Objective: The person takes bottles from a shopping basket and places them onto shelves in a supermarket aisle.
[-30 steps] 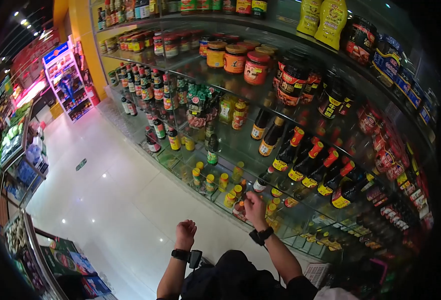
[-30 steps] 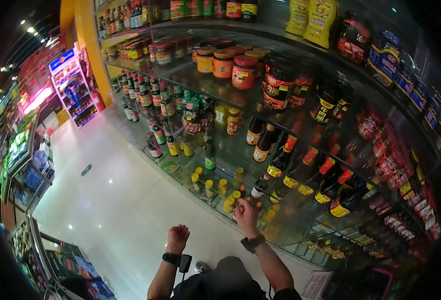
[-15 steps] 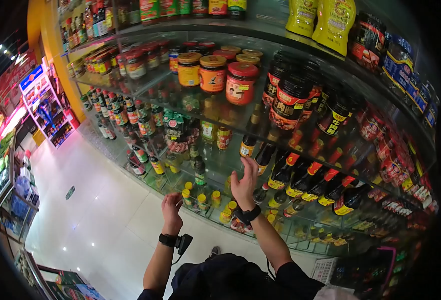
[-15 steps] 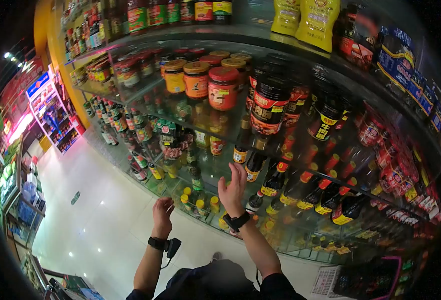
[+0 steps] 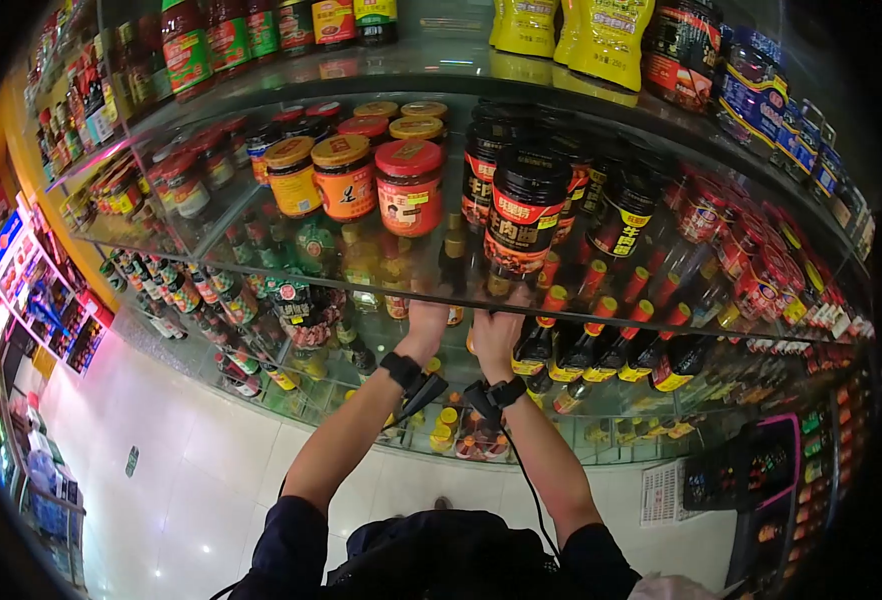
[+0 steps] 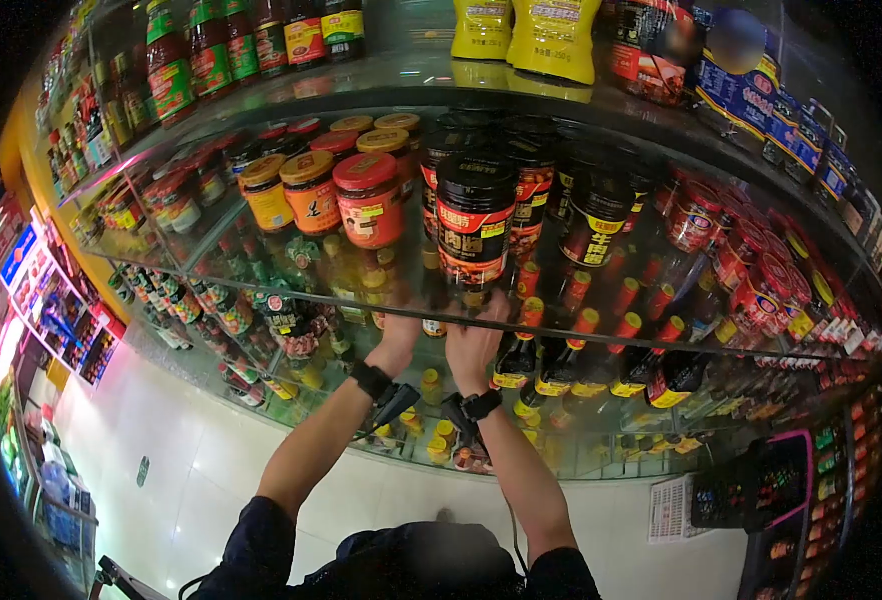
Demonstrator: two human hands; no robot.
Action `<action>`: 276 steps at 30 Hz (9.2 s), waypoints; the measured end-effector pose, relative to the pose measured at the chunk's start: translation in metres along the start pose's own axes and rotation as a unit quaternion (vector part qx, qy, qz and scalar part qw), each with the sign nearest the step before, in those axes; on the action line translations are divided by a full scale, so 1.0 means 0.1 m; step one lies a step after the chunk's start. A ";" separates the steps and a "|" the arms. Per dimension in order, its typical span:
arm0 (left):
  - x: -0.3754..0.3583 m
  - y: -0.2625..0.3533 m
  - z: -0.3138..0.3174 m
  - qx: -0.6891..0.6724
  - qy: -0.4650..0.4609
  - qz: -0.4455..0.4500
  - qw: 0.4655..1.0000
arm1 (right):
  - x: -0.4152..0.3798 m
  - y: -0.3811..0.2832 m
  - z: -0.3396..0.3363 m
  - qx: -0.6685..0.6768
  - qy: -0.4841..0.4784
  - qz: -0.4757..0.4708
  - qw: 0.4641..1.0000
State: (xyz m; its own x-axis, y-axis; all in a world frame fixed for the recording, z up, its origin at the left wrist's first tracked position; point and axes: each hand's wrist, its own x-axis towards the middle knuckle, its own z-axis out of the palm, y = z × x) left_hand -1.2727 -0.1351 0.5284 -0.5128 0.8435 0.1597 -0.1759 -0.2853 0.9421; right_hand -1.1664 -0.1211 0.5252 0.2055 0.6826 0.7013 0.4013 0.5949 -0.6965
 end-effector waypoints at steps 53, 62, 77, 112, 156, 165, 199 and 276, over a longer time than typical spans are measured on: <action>-2.14 -0.24 -0.76 -0.009 -0.011 -0.157 0.988 | -1.89 -0.12 -1.69 0.094 -0.040 0.281 0.954; -3.04 -1.02 0.09 0.040 -0.031 -0.132 0.990 | -2.21 0.80 -2.99 0.053 0.000 0.325 0.944; -4.88 -1.98 3.14 0.111 -0.201 -0.258 0.939 | -2.38 2.22 -6.39 -0.022 0.172 0.365 0.915; -7.16 -4.09 9.32 0.046 -0.182 -0.259 0.947 | -0.21 5.62 -12.12 -0.035 0.263 0.370 0.890; -6.73 -6.64 11.34 0.073 -0.117 -0.192 0.972 | 1.30 9.56 -12.29 0.047 -0.286 0.297 0.910; -6.60 -7.47 11.20 0.218 -0.144 -0.178 0.949 | 1.00 10.25 -12.03 -0.024 -0.292 0.274 0.916; -6.68 -8.36 11.27 0.506 -0.202 -0.189 0.817 | 0.16 11.16 -11.57 -0.001 -0.461 0.336 0.821; -9.05 -4.69 7.32 -0.323 0.306 -0.341 0.828 | -0.99 7.22 -11.62 -0.122 -0.360 0.250 0.890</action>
State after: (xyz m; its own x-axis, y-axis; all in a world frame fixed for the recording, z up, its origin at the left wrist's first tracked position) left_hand -0.1107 -0.4319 0.1574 -0.4028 0.5770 -0.7105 -0.9120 -0.1877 0.3646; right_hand 0.1403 -0.2529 0.1286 -0.1786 0.9835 -0.0276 0.6200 0.0907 -0.7793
